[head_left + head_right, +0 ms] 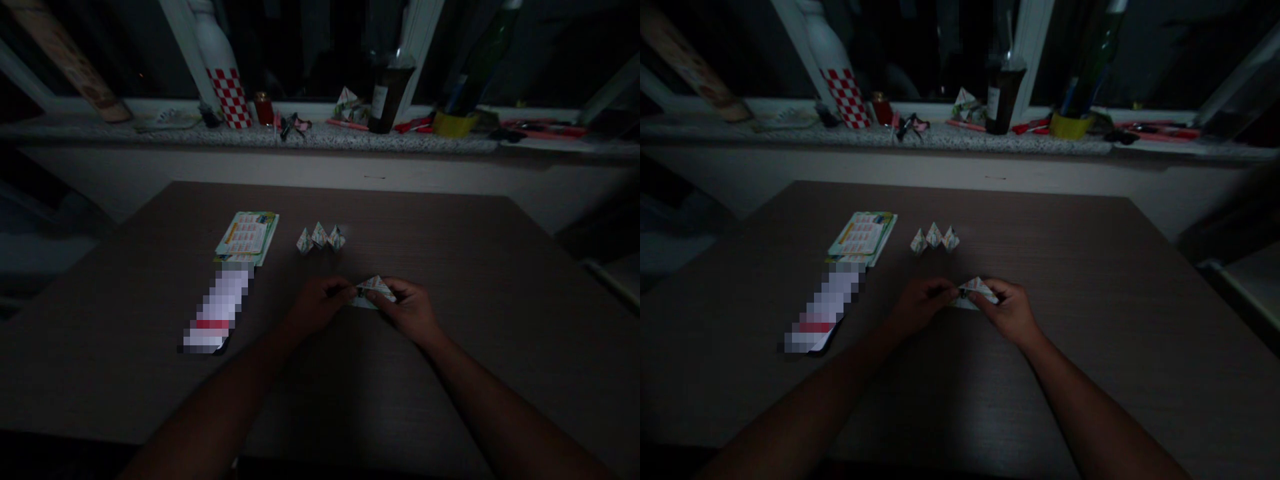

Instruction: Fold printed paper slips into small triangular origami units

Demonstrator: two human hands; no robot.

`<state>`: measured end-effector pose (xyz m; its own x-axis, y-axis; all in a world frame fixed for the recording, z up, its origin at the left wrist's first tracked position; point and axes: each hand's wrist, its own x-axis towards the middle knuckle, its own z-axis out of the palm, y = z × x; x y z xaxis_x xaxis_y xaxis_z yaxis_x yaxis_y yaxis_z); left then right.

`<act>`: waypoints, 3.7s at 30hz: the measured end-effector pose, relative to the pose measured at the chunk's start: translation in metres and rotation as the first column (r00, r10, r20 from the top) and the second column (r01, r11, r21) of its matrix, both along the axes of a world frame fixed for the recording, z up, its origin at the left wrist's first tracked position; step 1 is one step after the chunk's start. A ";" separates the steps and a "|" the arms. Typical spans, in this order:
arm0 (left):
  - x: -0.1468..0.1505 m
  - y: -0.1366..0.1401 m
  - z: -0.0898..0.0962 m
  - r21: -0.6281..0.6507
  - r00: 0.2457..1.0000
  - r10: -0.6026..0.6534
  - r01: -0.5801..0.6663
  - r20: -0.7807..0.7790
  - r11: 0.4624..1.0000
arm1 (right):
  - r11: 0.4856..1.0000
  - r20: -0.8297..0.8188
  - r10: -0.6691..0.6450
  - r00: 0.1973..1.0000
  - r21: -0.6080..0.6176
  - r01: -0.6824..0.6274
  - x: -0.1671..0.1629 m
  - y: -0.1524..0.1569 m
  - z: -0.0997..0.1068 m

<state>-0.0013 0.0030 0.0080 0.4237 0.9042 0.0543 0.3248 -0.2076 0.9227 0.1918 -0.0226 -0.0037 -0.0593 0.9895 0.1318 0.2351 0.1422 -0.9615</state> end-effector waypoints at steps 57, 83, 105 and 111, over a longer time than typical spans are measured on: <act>0.002 -0.006 0.005 0.152 0.986 -0.037 0.062 -0.165 0.986 | 0.963 -0.370 0.094 0.924 -0.202 -0.179 0.002 0.001 -0.003; -0.005 -0.002 -0.003 0.077 0.999 0.031 -0.029 -0.019 0.997 | 0.960 -0.455 0.059 0.889 -0.220 -0.175 0.000 0.003 -0.008; -0.006 0.004 -0.008 -0.157 0.977 0.008 0.026 0.211 0.987 | 0.966 -0.627 -0.082 0.774 -0.240 -0.092 0.001 0.007 -0.008; -0.003 0.003 -0.010 -0.179 0.978 -0.113 0.145 0.178 0.973 | 0.946 -0.563 0.076 0.823 -0.221 -0.238 0.002 0.001 -0.004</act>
<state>-0.0043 0.0065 -0.0020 0.5374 0.8426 -0.0340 0.1465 -0.0535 0.9878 0.1934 -0.0216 -0.0080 -0.2164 0.9730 -0.0805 -0.3358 -0.1516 -0.9296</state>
